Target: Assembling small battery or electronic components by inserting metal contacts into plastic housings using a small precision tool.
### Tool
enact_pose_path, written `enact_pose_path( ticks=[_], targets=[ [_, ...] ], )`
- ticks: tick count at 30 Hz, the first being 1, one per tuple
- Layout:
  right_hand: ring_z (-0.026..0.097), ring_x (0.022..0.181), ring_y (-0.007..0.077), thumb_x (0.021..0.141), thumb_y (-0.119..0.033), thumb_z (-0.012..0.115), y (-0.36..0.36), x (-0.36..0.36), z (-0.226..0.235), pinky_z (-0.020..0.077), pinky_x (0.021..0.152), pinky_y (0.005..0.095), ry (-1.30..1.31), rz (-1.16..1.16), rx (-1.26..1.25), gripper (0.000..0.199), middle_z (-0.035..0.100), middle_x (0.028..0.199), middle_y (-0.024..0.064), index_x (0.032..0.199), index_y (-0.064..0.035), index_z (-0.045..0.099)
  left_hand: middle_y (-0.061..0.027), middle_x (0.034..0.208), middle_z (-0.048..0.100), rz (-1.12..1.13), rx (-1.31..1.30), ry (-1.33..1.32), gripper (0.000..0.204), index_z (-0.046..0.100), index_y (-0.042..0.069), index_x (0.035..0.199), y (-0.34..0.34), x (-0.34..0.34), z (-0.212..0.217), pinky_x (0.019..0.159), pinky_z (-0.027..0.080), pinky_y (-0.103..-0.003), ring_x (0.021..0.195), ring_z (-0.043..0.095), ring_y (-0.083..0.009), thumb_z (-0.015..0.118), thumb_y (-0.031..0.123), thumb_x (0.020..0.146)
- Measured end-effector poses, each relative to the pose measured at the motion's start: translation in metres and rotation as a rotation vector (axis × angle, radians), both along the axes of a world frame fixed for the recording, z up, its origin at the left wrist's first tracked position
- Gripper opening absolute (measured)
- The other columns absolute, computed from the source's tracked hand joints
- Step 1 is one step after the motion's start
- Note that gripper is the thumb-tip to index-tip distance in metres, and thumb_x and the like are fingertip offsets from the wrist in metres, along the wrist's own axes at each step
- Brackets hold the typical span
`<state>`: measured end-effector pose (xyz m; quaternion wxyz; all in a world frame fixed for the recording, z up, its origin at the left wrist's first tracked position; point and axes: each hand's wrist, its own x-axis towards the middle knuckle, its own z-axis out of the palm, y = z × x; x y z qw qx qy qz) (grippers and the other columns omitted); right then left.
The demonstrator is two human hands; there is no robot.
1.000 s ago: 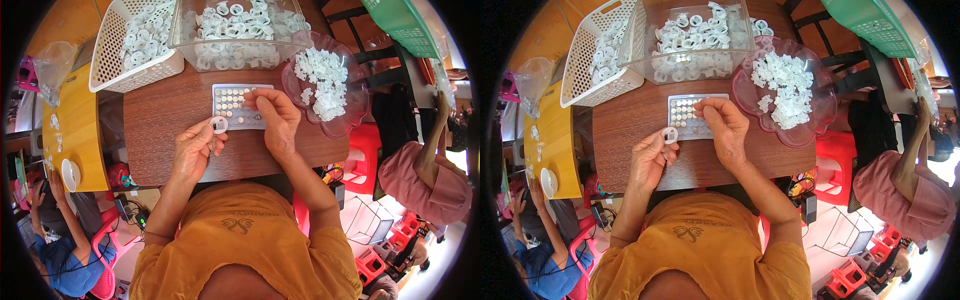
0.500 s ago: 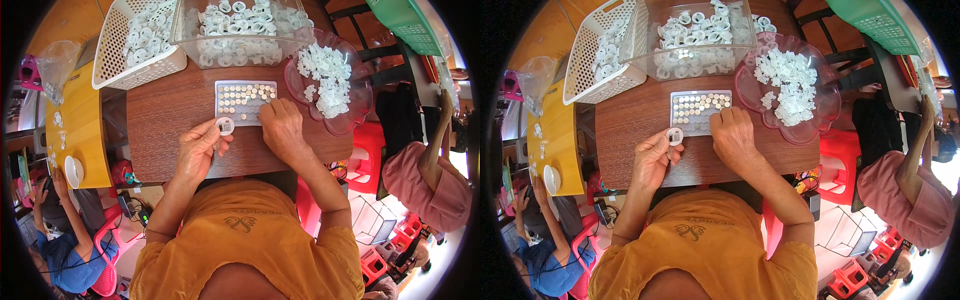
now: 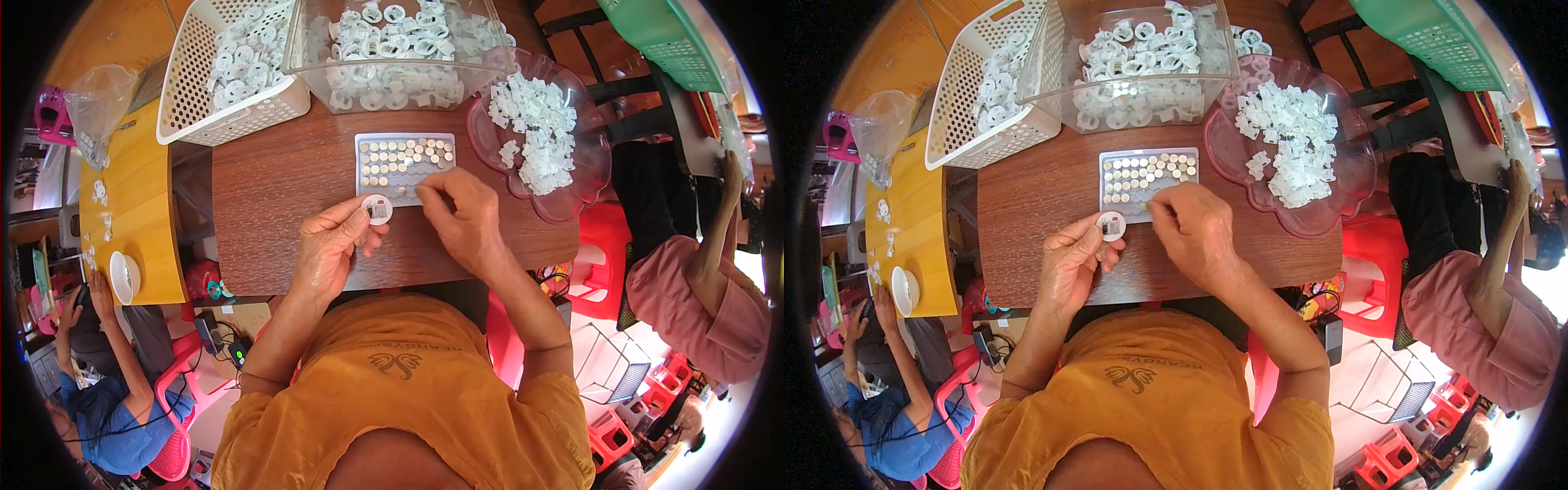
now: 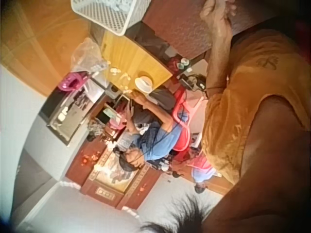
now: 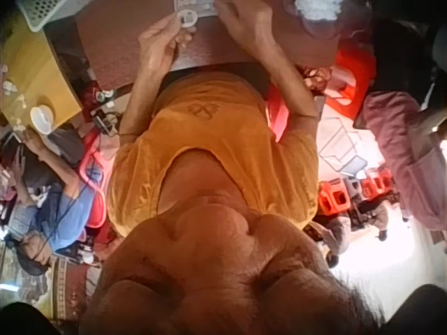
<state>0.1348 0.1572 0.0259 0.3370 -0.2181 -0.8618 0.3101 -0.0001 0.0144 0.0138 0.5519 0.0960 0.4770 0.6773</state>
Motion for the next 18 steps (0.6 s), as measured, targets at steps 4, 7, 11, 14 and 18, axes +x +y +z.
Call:
enact_pose_path(
  ticks=[4,7,11,14,18],
  targets=[
    [0.056,0.062,0.0288,0.072,0.001,0.067,-0.015,-0.004,0.008,0.0444,0.053,0.0366,0.103,0.107,-0.064,0.015,0.056,0.068,0.0114,0.084,-0.0021,0.059,-0.0127,0.089,0.066,-0.017,0.015,0.061,0.031,0.059,-0.005,0.115,0.001,0.004,0.005,0.057,0.044,-0.022,0.067,0.057,-0.0118,0.058,0.013,0.09],
    [0.055,0.059,0.0256,0.071,0.002,0.068,-0.015,-0.002,0.004,0.0431,0.051,0.0346,0.122,0.14,0.017,0.016,0.056,0.07,0.0096,0.084,-0.0021,0.059,-0.0119,0.089,0.065,-0.023,0.02,0.105,0.031,0.058,-0.005,0.115,0.0,0.007,0.008,0.058,0.043,-0.022,0.069,0.056,-0.011,0.059,0.013,0.089],
    [0.055,0.059,0.0235,0.07,0.003,0.069,-0.014,0.0,0.002,0.0419,0.05,0.0339,0.149,0.211,0.168,0.019,0.058,0.073,0.0087,0.085,-0.0012,0.059,-0.01,0.091,0.065,-0.035,0.001,0.169,0.031,0.059,-0.004,0.115,-0.003,0.011,0.011,0.059,0.044,-0.021,0.07,0.056,-0.0104,0.059,0.014,0.089],
    [0.054,0.059,0.0234,0.068,0.003,0.07,-0.015,0.002,0.004,0.0414,0.05,0.0339,0.113,0.249,0.292,0.022,0.057,0.073,0.0083,0.086,-0.0009,0.059,-0.007,0.093,0.063,-0.038,-0.008,0.251,0.031,0.06,-0.002,0.115,-0.005,0.013,0.012,0.06,0.044,-0.02,0.07,0.055,-0.0097,0.06,0.015,0.089],
    [0.053,0.06,0.0225,0.066,0.003,0.071,-0.017,0.004,0.005,0.0408,0.051,0.0331,0.125,0.257,0.389,0.024,0.057,0.074,0.0074,0.086,-0.0017,0.058,-0.0048,0.095,0.06,-0.108,0.02,0.334,0.031,0.06,-0.002,0.115,-0.008,0.014,0.015,0.062,0.045,-0.02,0.073,0.054,-0.0088,0.06,0.015,0.089]
  ],
)
